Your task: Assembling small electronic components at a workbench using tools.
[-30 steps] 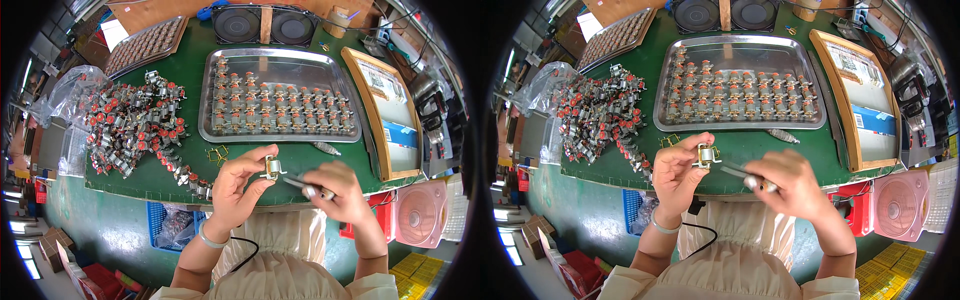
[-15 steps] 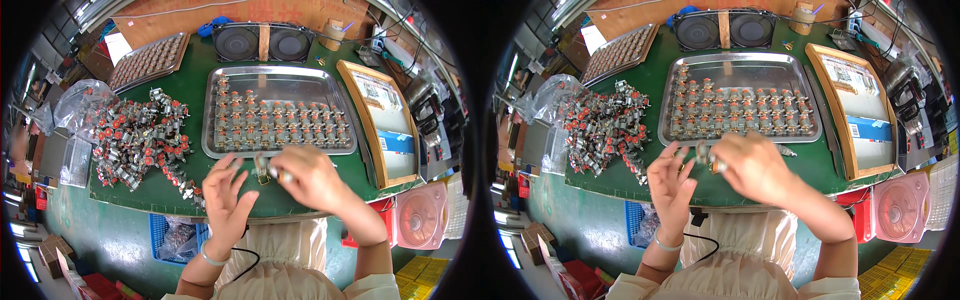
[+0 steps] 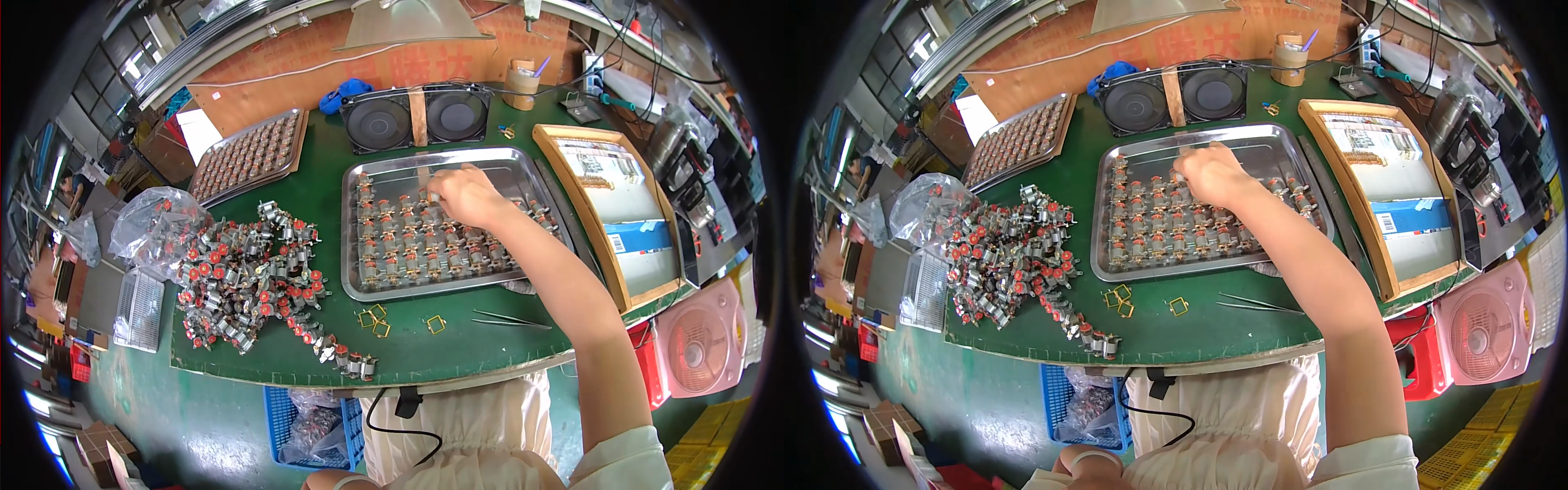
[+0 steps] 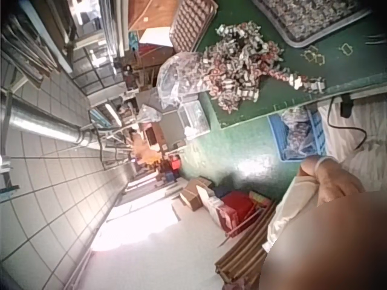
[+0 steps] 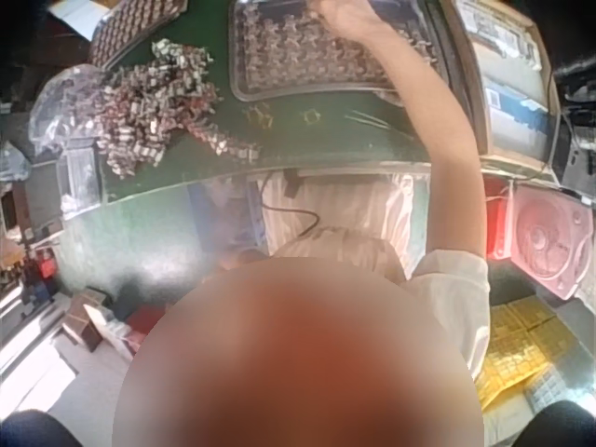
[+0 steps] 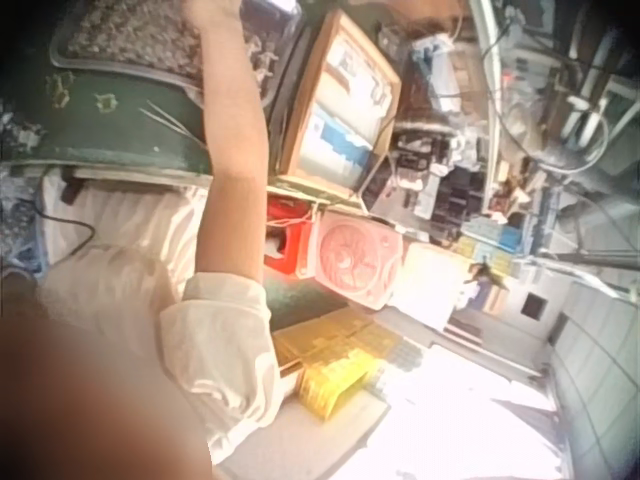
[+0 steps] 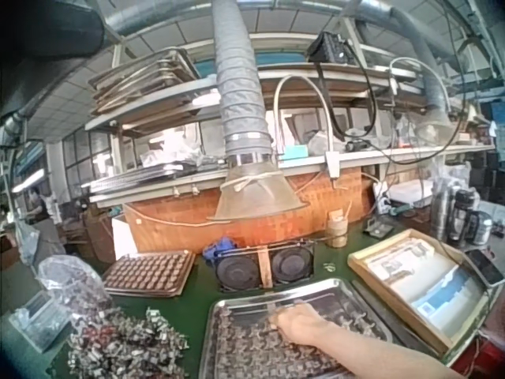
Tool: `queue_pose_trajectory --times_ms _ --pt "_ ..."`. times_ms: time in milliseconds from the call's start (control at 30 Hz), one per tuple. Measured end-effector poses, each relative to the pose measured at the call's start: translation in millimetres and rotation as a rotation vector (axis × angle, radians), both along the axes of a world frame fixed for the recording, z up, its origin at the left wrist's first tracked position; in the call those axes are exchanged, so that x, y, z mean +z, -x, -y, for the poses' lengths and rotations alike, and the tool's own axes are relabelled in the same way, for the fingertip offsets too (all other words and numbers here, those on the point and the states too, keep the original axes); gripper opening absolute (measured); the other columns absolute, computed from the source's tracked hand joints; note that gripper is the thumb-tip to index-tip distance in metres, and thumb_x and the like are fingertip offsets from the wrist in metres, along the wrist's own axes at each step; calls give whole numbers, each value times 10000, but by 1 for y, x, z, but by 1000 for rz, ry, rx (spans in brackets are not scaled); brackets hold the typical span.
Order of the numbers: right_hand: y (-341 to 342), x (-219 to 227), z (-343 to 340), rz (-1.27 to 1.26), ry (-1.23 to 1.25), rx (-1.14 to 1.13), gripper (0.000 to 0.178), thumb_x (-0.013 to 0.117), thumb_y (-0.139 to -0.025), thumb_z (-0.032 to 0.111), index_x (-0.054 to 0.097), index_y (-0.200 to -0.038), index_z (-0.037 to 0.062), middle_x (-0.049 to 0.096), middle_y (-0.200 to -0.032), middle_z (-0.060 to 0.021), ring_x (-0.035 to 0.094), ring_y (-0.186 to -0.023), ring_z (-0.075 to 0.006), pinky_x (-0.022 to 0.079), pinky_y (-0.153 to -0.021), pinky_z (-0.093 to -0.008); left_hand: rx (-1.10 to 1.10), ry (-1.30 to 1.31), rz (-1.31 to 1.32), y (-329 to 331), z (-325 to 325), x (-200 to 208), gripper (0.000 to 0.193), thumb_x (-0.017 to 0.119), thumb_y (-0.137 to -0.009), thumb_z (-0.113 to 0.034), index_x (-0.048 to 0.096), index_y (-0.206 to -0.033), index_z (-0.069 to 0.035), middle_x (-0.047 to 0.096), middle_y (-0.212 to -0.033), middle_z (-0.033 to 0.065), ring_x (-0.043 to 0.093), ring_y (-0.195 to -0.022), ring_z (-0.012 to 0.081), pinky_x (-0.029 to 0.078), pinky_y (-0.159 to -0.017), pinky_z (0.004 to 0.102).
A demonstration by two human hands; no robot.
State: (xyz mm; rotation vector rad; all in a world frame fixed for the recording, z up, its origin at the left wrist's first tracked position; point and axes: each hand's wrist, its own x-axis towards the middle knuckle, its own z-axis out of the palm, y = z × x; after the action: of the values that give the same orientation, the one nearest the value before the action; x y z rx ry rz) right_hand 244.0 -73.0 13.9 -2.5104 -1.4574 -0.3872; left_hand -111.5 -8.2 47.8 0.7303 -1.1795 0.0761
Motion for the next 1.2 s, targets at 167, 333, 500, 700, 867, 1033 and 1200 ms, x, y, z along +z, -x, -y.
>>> queue_pose_trajectory --times_ms 167,333,500,700,867,1033,1200 --pt "-4 0 -5 -7 85 7 196 553 -689 42 639 -861 81 607 -891 -96 596 -835 -269 449 -748 -381 96 70 87 -9 4 5 242 653 -779 -334 644 -877 -113 585 -895 43 576 -769 207 461 -613 308" --pt "-3 2 -4 -25 102 -16 194 557 -694 52 644 -864 84 613 -907 -96 600 -834 -263 449 -754 -382 101 103 142 -6 -4 13 210 649 -780 -318 644 -878 -132 597 -891 34 578 -753 197 464 -612 309" --pt "-6 -4 -5 0 68 -7 185 557 -699 52 645 -857 86 618 -885 -95 600 -830 -259 449 -751 -389 -17 147 88 10 -8 -4 177 644 -782 -290 646 -881 -143 599 -889 15 579 -736 183 475 -645 304" --pt "-2 -2 -2 26 74 58 174 560 -688 36 638 -837 80 620 -867 -86 600 -827 -246 445 -730 -387 127 34 162 6 -5 4 241 670 -758 -311 652 -923 -136 597 -923 21 581 -746 191 475 -682 291" --pt "-2 -4 0 23 81 64 156 559 -687 40 629 -821 76 624 -866 -75 600 -813 -233 442 -721 -378 71 194 88 11 -3 3 208 656 -773 -288 655 -898 -121 591 -903 36 580 -749 186 476 -664 301" --pt "7 4 1 108 58 53 143 567 -699 65 619 -832 76 609 -855 -81 599 -798 -245 441 -722 -382 60 114 109 13 -3 -11 252 667 -762 -305 662 -919 -109 594 -961 53 578 -811 195 483 -669 285" --pt "65 33 -6 -13 -307 167 147 582 -730 88 597 -871 47 584 -831 -108 593 -772 -288 465 -700 -400 218 -165 79 -8 -46 4 271 627 -813 -260 659 -886 0 603 -878 118 578 -731 249 475 -622 345"
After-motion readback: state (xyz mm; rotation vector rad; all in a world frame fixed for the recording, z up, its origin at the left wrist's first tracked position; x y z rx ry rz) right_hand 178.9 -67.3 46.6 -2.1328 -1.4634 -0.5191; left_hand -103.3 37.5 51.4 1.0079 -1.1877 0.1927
